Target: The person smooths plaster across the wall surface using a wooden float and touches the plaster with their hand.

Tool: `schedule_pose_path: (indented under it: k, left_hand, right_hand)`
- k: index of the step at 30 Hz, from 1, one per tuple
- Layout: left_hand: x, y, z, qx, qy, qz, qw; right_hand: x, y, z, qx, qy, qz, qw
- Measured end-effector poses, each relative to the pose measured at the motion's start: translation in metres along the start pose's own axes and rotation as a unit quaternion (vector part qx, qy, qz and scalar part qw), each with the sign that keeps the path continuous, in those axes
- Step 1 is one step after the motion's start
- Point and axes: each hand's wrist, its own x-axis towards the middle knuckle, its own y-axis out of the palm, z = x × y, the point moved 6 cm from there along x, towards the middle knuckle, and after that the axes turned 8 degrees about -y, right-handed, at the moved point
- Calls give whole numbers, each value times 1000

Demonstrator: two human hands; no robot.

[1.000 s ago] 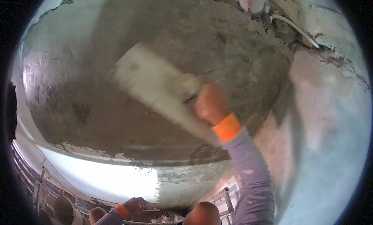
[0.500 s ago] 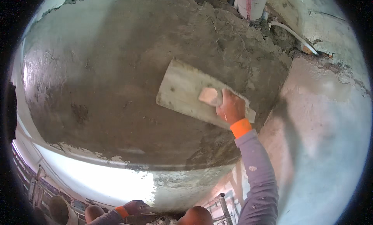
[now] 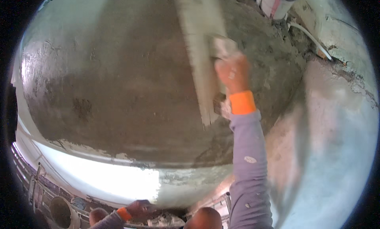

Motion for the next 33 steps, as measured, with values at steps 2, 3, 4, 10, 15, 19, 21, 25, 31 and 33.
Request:
schedule_pose_path:
  k: [2,3,4,10,15,19,21,25,31,33]
  left_hand:
    - [9,0,-7,-14,-1,13,1000]
    - [10,10,4,14,14,14,1000]
    - [11,14,10,18,15,17,1000]
    - [3,-9,-15,65,62,-39,995]
    - [-17,-19,-15,37,7,-60,997]
    - [-12,-9,-19,16,10,-66,998]
    - [-2,3,-29,-6,9,-18,1000]
    - [9,30,4,72,-5,39,997]
    - [11,23,-6,67,-12,26,997]
    - [20,17,-29,-2,16,21,1000]
  right_hand:
    - [6,18,28,176,142,44,973]
    - [3,16,44,235,169,100,952]
    - [-9,7,48,233,173,99,952]
    - [-175,-16,-73,-25,154,46,987]
    - [-246,-12,-188,15,283,-15,959]
    - [-208,6,-91,106,184,-89,973]
    - [-232,34,-39,53,416,111,901]
    - [-247,19,16,126,289,163,935]
    - [-278,18,-193,-250,146,209,934]
    - [-276,5,-275,-168,204,92,960]
